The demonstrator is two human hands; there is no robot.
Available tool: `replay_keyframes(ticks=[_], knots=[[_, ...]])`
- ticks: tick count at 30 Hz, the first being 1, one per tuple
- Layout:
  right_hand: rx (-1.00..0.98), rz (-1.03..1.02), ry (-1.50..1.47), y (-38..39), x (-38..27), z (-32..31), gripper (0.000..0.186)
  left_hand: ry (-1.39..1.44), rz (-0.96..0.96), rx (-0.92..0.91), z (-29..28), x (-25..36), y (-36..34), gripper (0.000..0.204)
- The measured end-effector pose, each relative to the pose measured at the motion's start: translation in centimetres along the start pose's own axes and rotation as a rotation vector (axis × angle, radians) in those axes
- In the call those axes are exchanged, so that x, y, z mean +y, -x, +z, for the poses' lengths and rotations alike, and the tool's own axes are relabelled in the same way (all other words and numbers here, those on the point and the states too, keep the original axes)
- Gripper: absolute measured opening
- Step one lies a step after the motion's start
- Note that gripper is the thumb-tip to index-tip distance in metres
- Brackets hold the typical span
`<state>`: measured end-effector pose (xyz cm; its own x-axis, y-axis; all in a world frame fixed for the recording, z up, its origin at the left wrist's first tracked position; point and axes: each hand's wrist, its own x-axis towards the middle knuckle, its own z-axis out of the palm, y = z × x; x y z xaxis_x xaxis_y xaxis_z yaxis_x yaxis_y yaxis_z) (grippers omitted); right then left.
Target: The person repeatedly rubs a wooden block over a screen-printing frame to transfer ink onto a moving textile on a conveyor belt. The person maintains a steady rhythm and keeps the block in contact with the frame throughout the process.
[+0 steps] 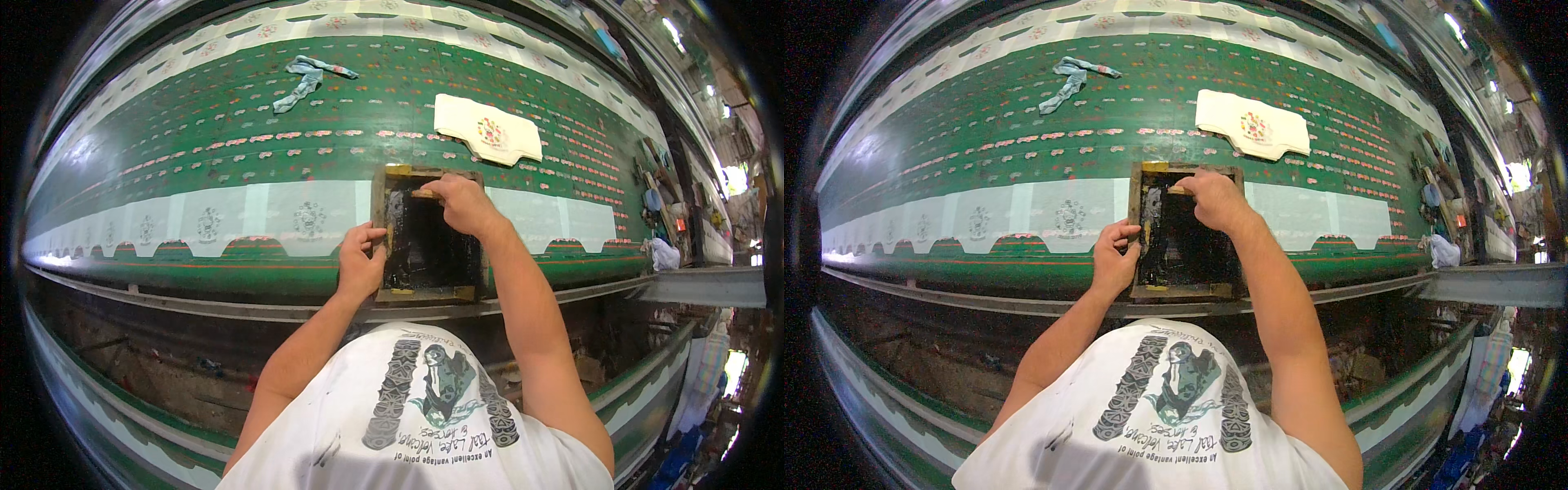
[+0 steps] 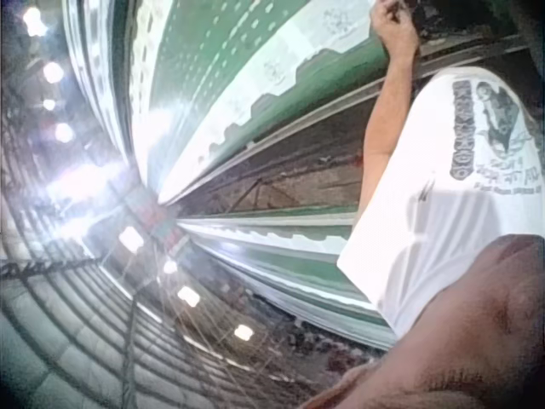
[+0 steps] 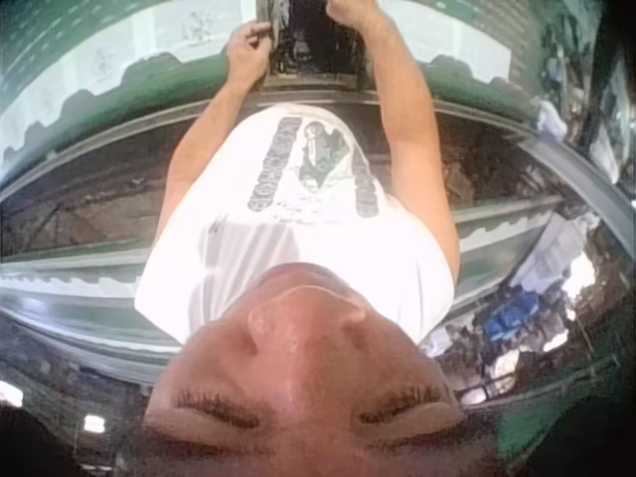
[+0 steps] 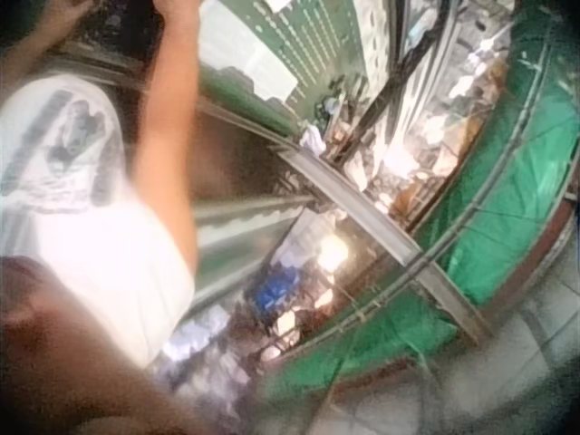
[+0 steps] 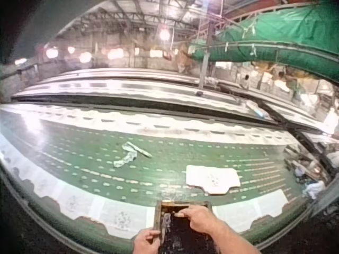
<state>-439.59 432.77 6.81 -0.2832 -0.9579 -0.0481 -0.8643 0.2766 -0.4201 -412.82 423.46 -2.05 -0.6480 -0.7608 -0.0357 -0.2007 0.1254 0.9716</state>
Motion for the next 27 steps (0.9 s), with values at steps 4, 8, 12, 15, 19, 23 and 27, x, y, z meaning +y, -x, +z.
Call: replay_keyframes(ticks=[4,8,12,15,19,23,27], knots=[[-0.066,0.030,-0.007,2.5,-2.3,-0.3,0.050,-0.017,0.038,0.011,-0.1,0.0,0.2,0.036],[-0.017,-0.044,-0.006,6.0,-3.4,1.0,0.047,-0.010,0.014,-0.011,-0.2,0.8,0.2,0.035],[0.008,-0.071,-0.024,9.3,-5.8,1.6,0.046,0.024,0.046,-0.003,0.0,-0.1,0.3,0.040],[0.012,-0.067,-0.021,11.8,-7.2,2.3,0.048,0.044,0.087,0.033,0.7,-1.2,0.6,0.041],[0.050,-0.062,-0.003,13.9,-8.4,3.0,0.049,0.029,0.085,0.046,1.4,-1.4,1.0,0.042],[0.047,-0.070,-0.035,15.4,-8.4,3.6,0.046,-0.024,0.134,0.027,1.4,-0.3,1.2,0.047],[0.073,-0.048,-0.135,17.5,-7.7,3.0,0.046,-0.034,0.127,0.029,1.5,0.1,1.3,0.047]])
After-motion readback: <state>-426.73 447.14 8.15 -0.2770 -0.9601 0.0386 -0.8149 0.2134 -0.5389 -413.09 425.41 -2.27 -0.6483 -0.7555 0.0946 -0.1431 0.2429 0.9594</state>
